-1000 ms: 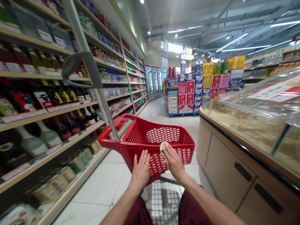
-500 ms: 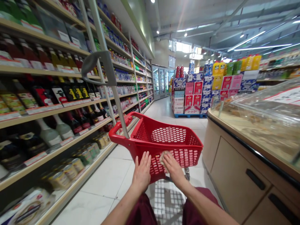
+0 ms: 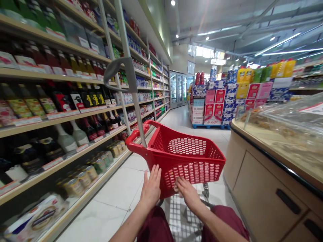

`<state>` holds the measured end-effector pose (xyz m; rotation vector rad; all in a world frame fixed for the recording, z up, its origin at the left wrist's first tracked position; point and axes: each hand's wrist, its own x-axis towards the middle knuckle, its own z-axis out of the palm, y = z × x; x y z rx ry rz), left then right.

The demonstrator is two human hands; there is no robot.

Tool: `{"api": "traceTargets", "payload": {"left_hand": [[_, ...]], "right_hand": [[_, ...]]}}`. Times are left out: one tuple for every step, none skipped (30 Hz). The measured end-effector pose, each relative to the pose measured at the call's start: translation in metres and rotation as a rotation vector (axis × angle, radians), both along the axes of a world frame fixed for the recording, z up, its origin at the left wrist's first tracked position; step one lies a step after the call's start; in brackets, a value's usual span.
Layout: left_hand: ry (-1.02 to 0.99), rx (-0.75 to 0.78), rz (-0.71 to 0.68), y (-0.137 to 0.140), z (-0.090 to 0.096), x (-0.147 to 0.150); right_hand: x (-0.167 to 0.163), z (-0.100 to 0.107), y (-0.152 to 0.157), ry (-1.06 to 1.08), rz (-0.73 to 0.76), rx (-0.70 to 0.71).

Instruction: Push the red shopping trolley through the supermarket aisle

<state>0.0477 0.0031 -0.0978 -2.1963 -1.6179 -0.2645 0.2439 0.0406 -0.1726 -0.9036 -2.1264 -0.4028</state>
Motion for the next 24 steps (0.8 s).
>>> {"api": "traceTargets", "payload": {"left_hand": [[-0.001, -0.002, 0.01, -0.001, 0.0, -0.003], [-0.005, -0.002, 0.02, -0.002, 0.0, -0.006], [-0.011, -0.003, 0.028, -0.003, 0.001, -0.008], [-0.018, -0.002, 0.034, -0.003, 0.001, -0.01], [-0.022, -0.001, 0.038, -0.003, 0.002, -0.01], [-0.024, 0.005, 0.04, -0.003, 0.002, -0.01], [-0.023, 0.014, 0.04, -0.004, 0.002, -0.011], [-0.02, 0.025, 0.037, -0.004, 0.001, -0.011], [-0.017, 0.035, 0.033, -0.004, 0.0, -0.013], [-0.015, 0.041, 0.031, -0.004, -0.001, -0.015], [-0.014, 0.041, 0.033, -0.004, -0.002, -0.018], [-0.014, 0.038, 0.039, -0.005, -0.003, -0.022], [-0.016, 0.031, 0.05, -0.005, -0.004, -0.026], [-0.02, 0.023, 0.065, -0.006, -0.004, -0.03], [-0.027, 0.016, 0.082, -0.007, -0.005, -0.033], [-0.035, 0.01, 0.098, -0.007, -0.004, -0.036], [-0.043, 0.005, 0.111, -0.008, -0.004, -0.038], [-0.048, -0.001, 0.119, -0.009, -0.003, -0.038], [-0.049, -0.006, 0.123, -0.011, -0.002, -0.038], [-0.047, -0.012, 0.122, -0.012, -0.001, -0.038], [-0.043, -0.017, 0.118, -0.013, 0.0, -0.038], [-0.038, -0.019, 0.114, -0.014, 0.001, -0.038], [-0.036, -0.019, 0.112, -0.015, 0.001, -0.04], [-0.035, -0.017, 0.113, -0.015, 0.001, -0.041]], "right_hand": [[-0.003, 0.004, -0.002, 0.018, 0.002, 0.002], [-0.006, 0.014, -0.002, 0.053, 0.002, 0.017], [-0.01, 0.028, -0.001, 0.096, 0.001, 0.044], [-0.013, 0.042, 0.002, 0.141, -0.002, 0.071], [-0.017, 0.055, 0.005, 0.17, -0.008, 0.087], [-0.021, 0.062, 0.009, 0.18, -0.013, 0.094], [-0.024, 0.062, 0.011, 0.169, -0.014, 0.096], [-0.027, 0.055, 0.013, 0.138, -0.01, 0.093], [-0.029, 0.044, 0.013, 0.098, 0.0, 0.09], [-0.03, 0.031, 0.012, 0.054, 0.017, 0.086], [-0.032, 0.019, 0.009, 0.021, 0.038, 0.081], [-0.034, 0.012, 0.007, 0.0, 0.059, 0.077], [-0.036, 0.011, 0.004, -0.003, 0.075, 0.076], [-0.04, 0.017, 0.003, 0.011, 0.085, 0.077], [-0.043, 0.029, 0.002, 0.039, 0.088, 0.082], [-0.047, 0.044, 0.003, 0.077, 0.079, 0.091], [-0.051, 0.058, 0.005, 0.118, 0.068, 0.097], [-0.055, 0.069, 0.008, 0.147, 0.053, 0.101], [-0.057, 0.074, 0.011, 0.155, 0.042, 0.095], [-0.059, 0.071, 0.014, 0.135, 0.041, 0.082], [-0.06, 0.063, 0.014, 0.089, 0.049, 0.056], [-0.06, 0.049, 0.014, 0.028, 0.063, 0.021], [-0.06, 0.035, 0.013, -0.039, 0.084, -0.019], [-0.062, 0.023, 0.011, -0.083, 0.098, -0.057]]}}
